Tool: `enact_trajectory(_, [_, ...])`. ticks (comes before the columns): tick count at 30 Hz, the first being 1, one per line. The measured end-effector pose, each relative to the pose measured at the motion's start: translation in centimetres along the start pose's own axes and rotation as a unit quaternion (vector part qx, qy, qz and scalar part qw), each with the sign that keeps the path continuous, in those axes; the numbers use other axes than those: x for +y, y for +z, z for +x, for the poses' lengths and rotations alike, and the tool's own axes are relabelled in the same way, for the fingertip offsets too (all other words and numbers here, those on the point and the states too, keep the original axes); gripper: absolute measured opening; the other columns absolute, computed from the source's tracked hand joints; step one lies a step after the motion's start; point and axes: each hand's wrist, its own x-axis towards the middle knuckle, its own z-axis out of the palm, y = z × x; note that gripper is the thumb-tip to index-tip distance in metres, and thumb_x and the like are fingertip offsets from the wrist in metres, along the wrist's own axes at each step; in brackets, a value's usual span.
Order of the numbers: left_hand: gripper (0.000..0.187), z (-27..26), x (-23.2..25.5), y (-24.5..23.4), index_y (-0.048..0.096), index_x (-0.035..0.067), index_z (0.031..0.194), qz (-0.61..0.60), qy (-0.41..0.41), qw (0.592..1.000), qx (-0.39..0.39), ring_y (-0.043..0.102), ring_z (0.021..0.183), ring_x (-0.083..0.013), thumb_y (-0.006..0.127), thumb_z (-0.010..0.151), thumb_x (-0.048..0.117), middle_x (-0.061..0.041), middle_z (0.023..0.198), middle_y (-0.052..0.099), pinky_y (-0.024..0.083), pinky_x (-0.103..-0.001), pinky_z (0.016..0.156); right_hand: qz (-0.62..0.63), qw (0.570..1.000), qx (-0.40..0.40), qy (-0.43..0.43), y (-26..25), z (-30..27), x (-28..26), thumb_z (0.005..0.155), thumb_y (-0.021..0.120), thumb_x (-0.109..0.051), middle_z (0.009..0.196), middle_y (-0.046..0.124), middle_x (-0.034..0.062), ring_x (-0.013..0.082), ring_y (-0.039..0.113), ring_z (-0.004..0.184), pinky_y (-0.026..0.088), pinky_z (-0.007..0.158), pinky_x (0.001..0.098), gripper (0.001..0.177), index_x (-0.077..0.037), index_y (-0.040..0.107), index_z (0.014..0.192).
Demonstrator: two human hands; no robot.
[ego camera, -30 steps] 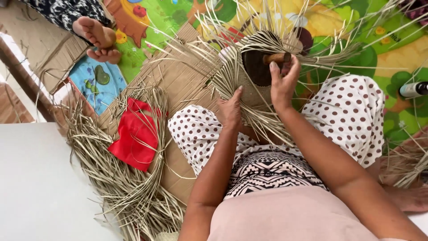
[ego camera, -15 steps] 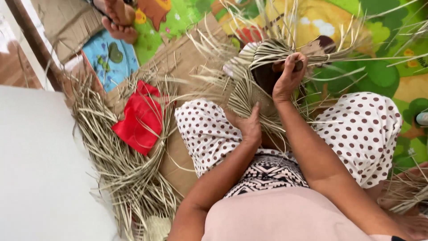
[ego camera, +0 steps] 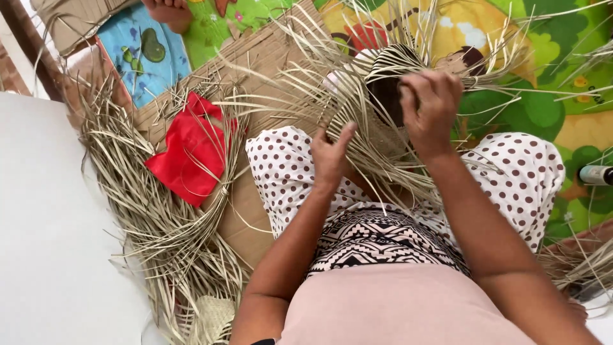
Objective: A person is hand-weaving a hat using dried plant fibers, meticulously threading and pulling strands to build the structure.
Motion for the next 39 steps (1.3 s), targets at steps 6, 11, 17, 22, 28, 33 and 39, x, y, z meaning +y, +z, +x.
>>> enact_trajectory(6, [0.043, 5.6, 6.8, 0.7, 0.062, 0.0, 0.079, 0.153, -0.038, 0.986, -0.046, 0.043, 0.034, -0.0095, 0.077, 0.082, 0.04, 0.002, 0.053, 0.046, 0.038, -0.026, 0.024, -0.18, 0.951, -0.194, -0.162, 2.8, 4.0, 3.1, 0.104, 0.078, -0.029, 0.111, 0.076, -0.0053, 0.0169, 0.061, 0.107, 0.03, 0.109, 0.0434, 0.009, -0.024, 0.077, 0.111])
enact_trajectory(11, [0.031, 7.2, 10.2, 2.7, 0.073, -0.002, 0.086, 0.214, -0.05, 0.972, -0.083, 0.053, 0.038, -0.0094, 0.085, 0.078, 0.026, -0.004, 0.055, 0.061, 0.04, -0.023, 0.03, -0.209, 0.93, -0.186, -0.24, 2.0, 4.8, 3.9, 0.098, 0.083, -0.018, 0.094, 0.079, -0.0081, 0.0089, 0.069, 0.088, 0.036, 0.113, 0.0437, 0.01, -0.022, 0.074, 0.097])
enact_trajectory(17, [0.043, 8.2, 9.4, 4.0, 0.068, -0.001, 0.116, 0.227, -0.048, 0.97, -0.074, 0.056, 0.043, -0.0082, 0.081, 0.08, 0.019, -0.009, 0.076, 0.075, 0.048, -0.019, 0.037, -0.211, 0.897, -0.245, -0.301, -1.3, 6.1, 4.7, 0.093, 0.074, -0.018, 0.094, 0.074, -0.0133, 0.007, 0.067, 0.097, 0.038, 0.117, 0.0364, 0.008, -0.025, 0.071, 0.097])
enact_trajectory(22, [0.086, 8.7, 8.8, 4.0, 0.038, -0.01, 0.148, 0.212, -0.071, 0.972, -0.067, 0.048, 0.037, -0.0076, 0.08, 0.079, 0.019, -0.024, 0.091, 0.077, 0.043, -0.015, 0.031, -0.257, 0.866, -0.329, -0.277, -0.6, 5.8, 5.3, 0.091, 0.074, -0.025, 0.098, 0.077, -0.0138, 0.0094, 0.067, 0.098, 0.046, 0.105, 0.0321, 0.004, -0.028, 0.074, 0.094])
enact_trajectory(28, [0.033, 8.8, 9.0, 3.3, 0.069, 0.001, 0.103, 0.139, -0.1, 0.983, -0.067, 0.066, 0.052, -0.0115, 0.084, 0.076, 0.012, -0.012, 0.077, 0.076, 0.053, -0.019, 0.04, -0.084, 0.952, -0.247, -0.158, -0.4, 6.1, 2.8, 0.092, 0.073, -0.009, 0.106, 0.073, -0.002, 0.0173, 0.057, 0.101, 0.047, 0.088, 0.0322, 0.022, -0.02, 0.079, 0.11])
enact_trajectory(33, [0.031, 9.2, 8.0, 3.3, 0.071, -0.001, 0.099, 0.132, -0.077, 0.985, -0.077, 0.066, 0.05, -0.0114, 0.085, 0.074, 0.011, -0.012, 0.075, 0.076, 0.05, -0.018, 0.037, 0.048, 0.961, -0.267, -0.059, 2.8, 5.6, 0.9, 0.095, 0.075, -0.01, 0.097, 0.07, 0.0019, 0.0184, 0.052, 0.092, 0.049, 0.084, 0.0309, 0.007, -0.013, 0.08, 0.099])
enact_trajectory(39, [0.02, 8.7, 7.8, 3.0, 0.074, 0.001, 0.093, 0.088, -0.033, 0.992, -0.087, 0.064, 0.048, -0.0103, 0.084, 0.076, 0.006, -0.011, 0.073, 0.076, 0.05, -0.018, 0.037, 0.12, 0.942, -0.31, 0.048, 3.8, 5.7, 1.1, 0.094, 0.078, -0.013, 0.091, 0.064, 0.0071, 0.0208, 0.051, 0.089, 0.051, 0.083, 0.0343, 0.007, -0.006, 0.078, 0.092])
